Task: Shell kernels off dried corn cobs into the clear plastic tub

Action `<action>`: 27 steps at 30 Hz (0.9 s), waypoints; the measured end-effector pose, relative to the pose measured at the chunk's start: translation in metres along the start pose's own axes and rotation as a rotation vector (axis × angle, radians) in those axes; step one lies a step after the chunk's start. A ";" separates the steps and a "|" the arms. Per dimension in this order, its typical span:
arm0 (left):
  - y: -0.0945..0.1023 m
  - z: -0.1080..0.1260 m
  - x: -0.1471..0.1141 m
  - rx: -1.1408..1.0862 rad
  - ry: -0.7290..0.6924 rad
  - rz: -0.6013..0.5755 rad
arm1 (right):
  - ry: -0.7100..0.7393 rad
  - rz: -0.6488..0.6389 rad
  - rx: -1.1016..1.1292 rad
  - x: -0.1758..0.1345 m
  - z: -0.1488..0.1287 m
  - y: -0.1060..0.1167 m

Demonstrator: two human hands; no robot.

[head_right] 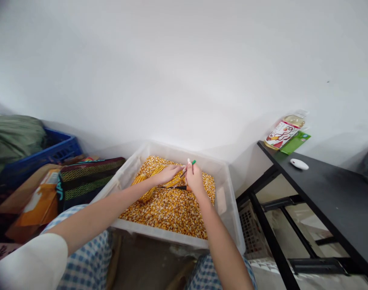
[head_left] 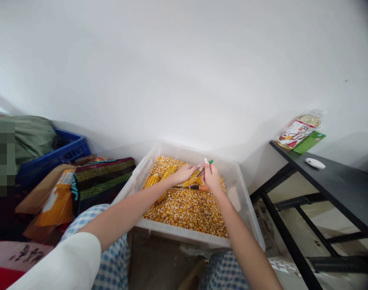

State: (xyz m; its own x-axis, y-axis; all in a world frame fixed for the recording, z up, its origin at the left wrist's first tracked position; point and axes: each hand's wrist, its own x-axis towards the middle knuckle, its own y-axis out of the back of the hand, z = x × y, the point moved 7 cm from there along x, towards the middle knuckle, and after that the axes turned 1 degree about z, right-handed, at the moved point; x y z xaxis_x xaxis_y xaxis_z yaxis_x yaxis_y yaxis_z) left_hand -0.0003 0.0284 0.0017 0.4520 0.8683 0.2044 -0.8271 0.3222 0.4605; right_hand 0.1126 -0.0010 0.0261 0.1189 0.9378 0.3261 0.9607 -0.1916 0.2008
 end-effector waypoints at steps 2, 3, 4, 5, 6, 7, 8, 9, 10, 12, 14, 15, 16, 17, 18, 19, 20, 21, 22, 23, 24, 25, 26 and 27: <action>-0.001 -0.001 0.000 -0.002 0.013 0.002 | -0.029 0.004 0.033 0.000 0.001 0.000; 0.000 -0.002 0.000 -0.003 0.024 0.013 | -0.038 0.019 0.059 0.000 0.000 0.001; 0.002 -0.004 0.001 -0.001 0.034 0.029 | -0.042 0.040 0.090 -0.001 -0.002 0.002; 0.003 -0.005 0.001 0.004 0.040 0.045 | -0.040 0.063 0.124 -0.002 -0.004 0.003; 0.005 -0.006 0.002 0.010 0.041 0.056 | -0.031 0.082 0.151 -0.003 -0.006 0.004; 0.006 -0.006 0.002 0.018 0.041 0.059 | -0.018 0.093 0.165 -0.005 -0.009 0.004; 0.007 -0.006 0.002 0.025 0.039 0.057 | 0.001 0.096 0.163 -0.006 -0.011 0.004; 0.007 -0.007 0.002 0.031 0.039 0.052 | 0.024 0.096 0.146 -0.007 -0.014 0.004; 0.007 -0.007 0.003 0.032 0.041 0.049 | 0.052 0.093 0.115 -0.009 -0.016 0.004; 0.007 -0.007 0.003 0.022 0.032 0.042 | 0.121 0.075 0.029 -0.011 -0.021 0.003; 0.006 -0.007 0.004 0.006 0.019 0.033 | 0.182 0.049 -0.049 -0.012 -0.022 0.002; 0.006 -0.007 0.004 0.002 0.014 0.029 | 0.198 0.035 -0.078 -0.012 -0.021 0.002; 0.005 -0.007 0.004 0.004 0.014 0.028 | 0.205 0.023 -0.100 -0.012 -0.020 0.002; 0.005 -0.007 0.004 0.013 0.018 0.031 | 0.203 0.018 -0.112 -0.010 -0.017 0.002; 0.005 -0.008 0.004 0.024 0.024 0.036 | 0.193 0.020 -0.117 -0.009 -0.015 0.002; 0.006 -0.008 0.003 0.034 0.029 0.039 | 0.175 0.024 -0.113 -0.008 -0.012 0.003; 0.006 -0.009 0.003 0.042 0.037 0.041 | 0.149 0.028 -0.096 -0.006 -0.009 0.003; 0.006 -0.010 0.003 0.046 0.048 0.046 | 0.117 0.035 -0.067 -0.005 -0.006 0.003; 0.007 -0.011 0.003 0.043 0.059 0.054 | 0.084 0.045 -0.025 -0.005 -0.004 0.003; 0.008 -0.012 0.003 0.035 0.070 0.065 | 0.053 0.062 0.025 -0.004 -0.003 0.004; 0.010 -0.014 0.004 0.024 0.077 0.076 | 0.030 0.082 0.077 -0.005 -0.003 0.004; 0.010 -0.014 0.004 0.015 0.078 0.084 | 0.017 0.102 0.122 -0.005 -0.004 0.004; 0.011 -0.015 0.005 0.009 0.076 0.087 | 0.012 0.120 0.158 -0.006 -0.006 0.005; 0.011 -0.015 0.005 0.008 0.071 0.086 | 0.011 0.130 0.183 -0.007 -0.007 0.005</action>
State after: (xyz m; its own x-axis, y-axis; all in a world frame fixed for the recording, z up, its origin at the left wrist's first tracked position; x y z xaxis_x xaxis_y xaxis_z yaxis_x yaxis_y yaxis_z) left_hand -0.0120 0.0422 -0.0047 0.3543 0.9172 0.1822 -0.8593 0.2424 0.4504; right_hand 0.1146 -0.0101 0.0313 0.2426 0.9052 0.3489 0.9672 -0.2538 -0.0140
